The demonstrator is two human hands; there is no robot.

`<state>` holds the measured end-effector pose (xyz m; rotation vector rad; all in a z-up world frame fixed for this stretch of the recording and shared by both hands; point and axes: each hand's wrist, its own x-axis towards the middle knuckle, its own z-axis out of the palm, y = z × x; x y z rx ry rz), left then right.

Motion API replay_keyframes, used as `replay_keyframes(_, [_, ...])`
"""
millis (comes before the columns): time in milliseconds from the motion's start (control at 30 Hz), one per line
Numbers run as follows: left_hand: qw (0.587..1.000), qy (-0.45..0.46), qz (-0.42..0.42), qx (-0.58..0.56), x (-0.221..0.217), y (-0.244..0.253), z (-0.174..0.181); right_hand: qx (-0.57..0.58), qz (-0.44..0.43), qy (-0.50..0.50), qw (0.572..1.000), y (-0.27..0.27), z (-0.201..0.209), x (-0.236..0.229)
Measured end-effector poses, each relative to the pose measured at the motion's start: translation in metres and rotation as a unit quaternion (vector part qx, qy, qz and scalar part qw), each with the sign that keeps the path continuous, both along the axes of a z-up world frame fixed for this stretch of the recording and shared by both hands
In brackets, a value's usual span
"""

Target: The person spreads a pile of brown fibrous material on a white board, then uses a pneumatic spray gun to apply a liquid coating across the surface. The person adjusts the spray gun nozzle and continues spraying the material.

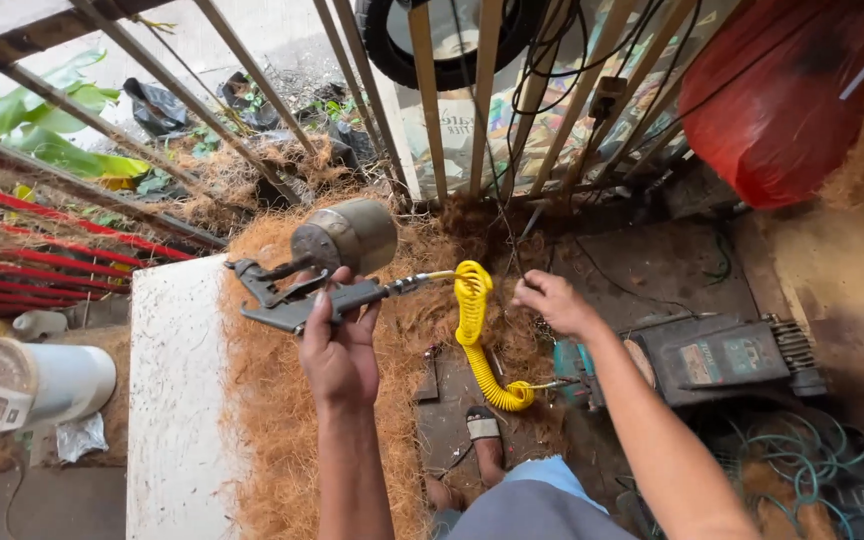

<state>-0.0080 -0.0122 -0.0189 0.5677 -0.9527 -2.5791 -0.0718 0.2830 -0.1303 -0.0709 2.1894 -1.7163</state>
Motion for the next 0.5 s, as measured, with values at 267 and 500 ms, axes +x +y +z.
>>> replay_keyframes(267, [0.994, -0.091, -0.020, -0.053, 0.028, 0.006, 0.038, 0.247, -0.185, 0.113, 0.944, 0.094, -0.041, -0.096])
replay_keyframes(500, [0.980, -0.172, -0.045, -0.091, 0.062, 0.065, -0.036, 0.063, 0.308, 0.167, 0.935, -0.041, 0.074, 0.018])
